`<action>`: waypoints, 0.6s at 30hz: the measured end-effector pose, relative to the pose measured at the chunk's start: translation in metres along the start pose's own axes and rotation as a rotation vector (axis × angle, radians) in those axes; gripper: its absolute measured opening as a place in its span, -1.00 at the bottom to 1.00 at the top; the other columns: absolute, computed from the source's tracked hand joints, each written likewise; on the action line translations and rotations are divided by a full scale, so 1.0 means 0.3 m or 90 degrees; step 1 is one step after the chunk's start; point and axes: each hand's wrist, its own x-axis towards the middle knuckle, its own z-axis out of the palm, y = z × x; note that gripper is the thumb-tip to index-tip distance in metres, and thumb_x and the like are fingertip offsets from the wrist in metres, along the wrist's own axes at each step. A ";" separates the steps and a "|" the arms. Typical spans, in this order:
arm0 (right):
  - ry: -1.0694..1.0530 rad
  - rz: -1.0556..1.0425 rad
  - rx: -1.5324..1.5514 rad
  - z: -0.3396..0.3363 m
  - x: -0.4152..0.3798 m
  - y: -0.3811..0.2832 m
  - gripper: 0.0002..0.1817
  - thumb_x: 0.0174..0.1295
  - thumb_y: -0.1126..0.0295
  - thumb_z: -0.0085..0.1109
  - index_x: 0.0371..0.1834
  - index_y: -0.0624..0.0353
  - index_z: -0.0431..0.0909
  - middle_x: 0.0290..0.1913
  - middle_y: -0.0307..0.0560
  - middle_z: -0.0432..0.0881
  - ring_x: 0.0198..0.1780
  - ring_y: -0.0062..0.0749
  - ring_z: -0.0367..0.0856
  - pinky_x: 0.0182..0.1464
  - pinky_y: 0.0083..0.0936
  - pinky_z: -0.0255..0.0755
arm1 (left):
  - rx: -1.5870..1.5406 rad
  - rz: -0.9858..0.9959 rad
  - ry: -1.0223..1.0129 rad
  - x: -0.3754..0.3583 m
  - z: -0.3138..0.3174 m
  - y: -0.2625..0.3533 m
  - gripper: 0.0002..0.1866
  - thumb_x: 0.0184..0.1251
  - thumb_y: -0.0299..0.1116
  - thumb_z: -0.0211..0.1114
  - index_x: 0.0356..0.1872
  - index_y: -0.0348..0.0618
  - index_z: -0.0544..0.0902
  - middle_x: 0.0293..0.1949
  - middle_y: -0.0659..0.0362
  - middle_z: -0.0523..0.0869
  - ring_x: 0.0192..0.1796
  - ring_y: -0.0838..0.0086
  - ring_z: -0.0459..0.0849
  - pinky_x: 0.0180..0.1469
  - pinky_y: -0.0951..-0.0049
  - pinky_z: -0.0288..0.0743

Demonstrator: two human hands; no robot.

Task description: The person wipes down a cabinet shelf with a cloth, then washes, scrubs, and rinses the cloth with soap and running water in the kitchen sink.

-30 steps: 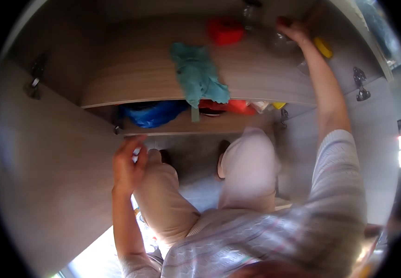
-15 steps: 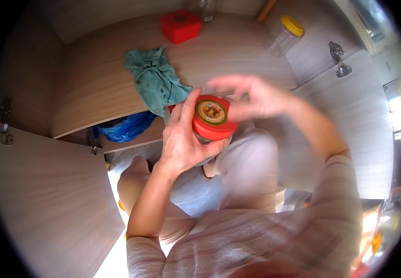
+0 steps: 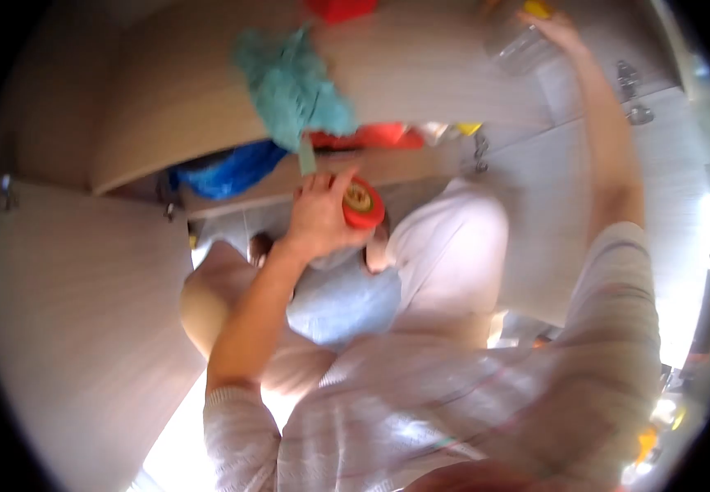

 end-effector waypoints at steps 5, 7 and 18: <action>-0.260 -0.140 0.401 -0.182 -0.471 -0.263 -0.34 0.05 0.08 0.10 0.22 0.12 0.22 0.09 -0.11 0.42 0.02 -0.32 0.43 0.02 -0.43 0.32 | 0.054 -0.161 -0.105 -0.056 0.041 -0.134 -0.02 -0.45 -0.04 0.41 0.22 0.06 0.22 0.02 -0.05 0.38 0.10 0.06 0.36 0.07 0.20 0.34; -0.421 -0.161 0.510 -0.215 -0.669 -0.313 -0.39 0.11 0.16 0.08 0.24 0.12 0.20 0.10 -0.13 0.41 0.00 -0.32 0.44 0.01 -0.42 0.34 | 0.077 -0.224 -0.128 -0.086 0.047 -0.176 -0.01 -0.46 -0.05 0.41 0.23 0.07 0.20 0.04 -0.04 0.37 0.10 0.06 0.37 0.07 0.21 0.36; -0.352 -0.198 0.186 0.863 -1.125 -0.557 -0.02 -0.30 -0.02 0.37 0.27 0.01 0.11 0.20 0.15 0.18 0.16 0.10 0.20 0.18 -0.29 0.20 | 0.045 -0.443 0.151 -0.211 0.274 -0.471 -0.03 -0.36 -0.07 0.43 0.23 0.14 0.14 0.04 0.02 0.35 0.04 0.05 0.43 0.01 0.15 0.39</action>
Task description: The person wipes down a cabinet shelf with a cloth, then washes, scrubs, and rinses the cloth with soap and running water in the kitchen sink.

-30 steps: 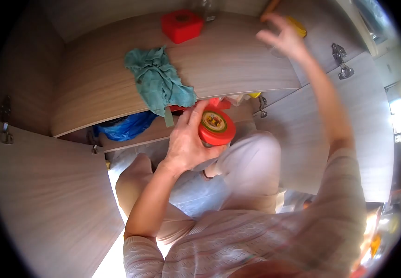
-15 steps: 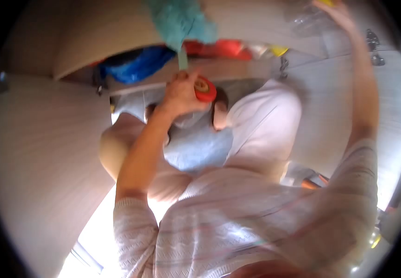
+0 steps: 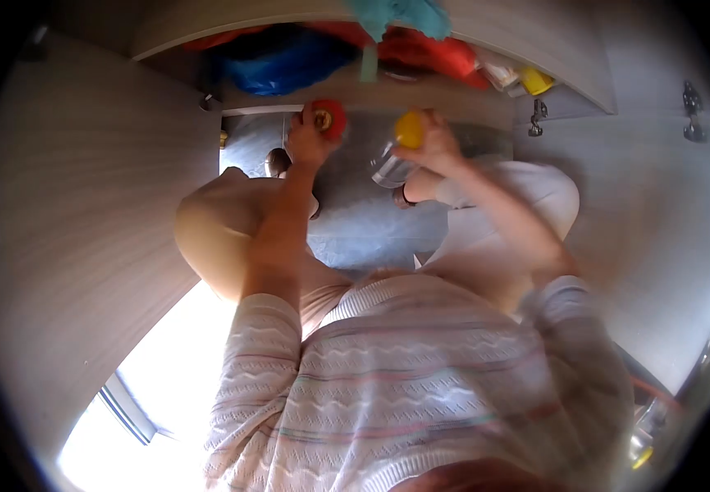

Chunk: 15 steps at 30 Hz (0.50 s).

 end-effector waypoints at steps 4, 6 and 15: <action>0.020 0.019 -0.088 0.311 0.093 0.034 0.00 -0.24 0.01 0.35 0.30 0.04 0.02 0.26 0.18 0.06 0.22 0.14 0.07 0.17 -0.18 0.20 | -0.069 -0.002 0.104 -0.033 0.158 -0.062 -0.08 -0.30 -0.12 0.43 0.20 0.12 0.13 0.08 0.01 0.29 0.04 0.03 0.40 0.00 0.15 0.37; 0.045 0.026 -0.127 0.352 0.083 -0.012 0.02 -0.25 0.00 0.36 0.30 0.05 0.01 0.27 0.17 0.03 0.25 0.13 0.01 0.15 -0.11 0.21 | -0.071 0.051 0.145 -0.036 0.188 -0.085 -0.09 -0.27 -0.12 0.42 0.21 0.08 0.12 0.08 0.01 0.28 0.07 0.02 0.35 0.02 0.16 0.35; -0.088 -0.030 -0.185 0.356 0.108 -0.055 -0.02 -0.25 0.12 0.39 0.29 -0.06 0.01 0.27 0.04 0.04 0.26 0.03 0.04 0.08 -0.02 0.27 | -0.024 -0.022 -0.074 -0.055 0.199 -0.098 0.02 -0.31 -0.27 0.46 0.27 0.11 0.02 0.24 -0.02 0.11 0.13 -0.02 0.30 0.07 0.19 0.38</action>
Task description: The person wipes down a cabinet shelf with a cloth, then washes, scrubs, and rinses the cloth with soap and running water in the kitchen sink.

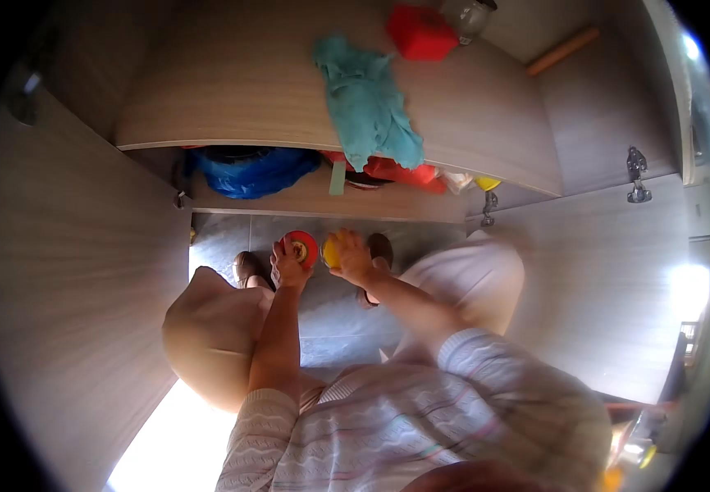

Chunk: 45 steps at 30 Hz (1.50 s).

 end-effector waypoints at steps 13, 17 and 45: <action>0.003 -0.114 0.696 -1.044 -0.109 0.091 -0.70 0.08 0.49 0.14 -0.08 0.21 0.47 -0.33 -0.15 0.61 -0.38 -0.56 0.59 -0.29 -0.63 0.46 | 0.097 0.228 -0.220 -0.030 -0.351 0.385 -0.45 -0.12 -0.22 0.29 0.02 -0.07 0.48 -0.01 -0.02 0.48 0.04 0.21 0.48 0.08 0.31 0.36; 0.470 -0.029 0.305 -1.409 0.212 0.348 -0.62 0.08 0.25 0.16 -0.03 0.14 0.48 -0.21 -0.13 0.61 -0.17 -0.47 0.53 -0.15 -0.55 0.41 | 0.088 0.340 -0.217 -0.090 -0.610 0.518 -0.49 -0.03 -0.26 0.22 0.04 -0.12 0.45 -0.03 -0.03 0.49 0.02 0.21 0.49 0.05 0.30 0.37; 0.345 0.259 0.016 -1.465 -0.114 0.606 -0.18 -0.12 -0.28 0.12 0.00 0.24 0.42 -0.31 -0.21 0.53 -0.34 -0.63 0.42 -0.42 -0.64 0.30 | 0.170 0.480 -0.216 -0.115 -0.660 0.545 -0.53 -0.04 -0.32 0.25 -0.01 -0.16 0.48 -0.08 -0.02 0.54 -0.02 0.14 0.50 0.03 0.25 0.37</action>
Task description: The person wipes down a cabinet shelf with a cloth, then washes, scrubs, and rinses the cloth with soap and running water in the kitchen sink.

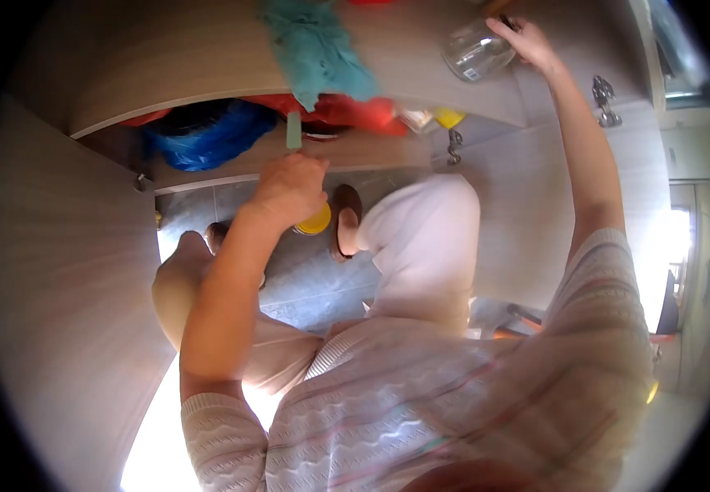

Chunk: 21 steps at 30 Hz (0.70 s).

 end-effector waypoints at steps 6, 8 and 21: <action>-0.089 0.022 0.230 -0.059 -0.398 0.005 -0.11 -0.13 -0.26 0.16 0.14 0.24 0.31 -0.25 -0.20 0.52 -0.27 -0.54 0.47 -0.35 -0.63 0.36 | -0.058 0.069 0.041 0.040 -0.003 0.029 -0.51 -0.04 -0.27 0.26 0.00 -0.18 0.48 -0.05 -0.03 0.54 0.03 0.16 0.47 0.08 0.29 0.34; -0.119 0.006 0.241 -0.035 -0.487 0.048 -0.15 -0.10 -0.20 0.19 0.14 0.24 0.31 -0.26 -0.22 0.52 -0.28 -0.56 0.47 -0.37 -0.65 0.35 | -0.041 0.087 0.088 0.056 0.008 0.018 -0.54 0.00 -0.27 0.24 0.00 -0.14 0.48 -0.09 -0.02 0.55 0.01 0.16 0.48 0.04 0.26 0.36; -0.096 0.147 0.224 0.808 -0.560 0.518 -0.10 -0.21 -0.05 0.34 0.15 0.30 0.25 -0.18 0.11 0.52 -0.13 -0.32 0.50 -0.16 -0.47 0.41 | -0.001 -0.003 0.036 0.042 0.008 0.030 -0.51 -0.03 -0.30 0.22 0.02 -0.19 0.46 -0.06 -0.03 0.53 0.01 0.12 0.47 0.03 0.27 0.35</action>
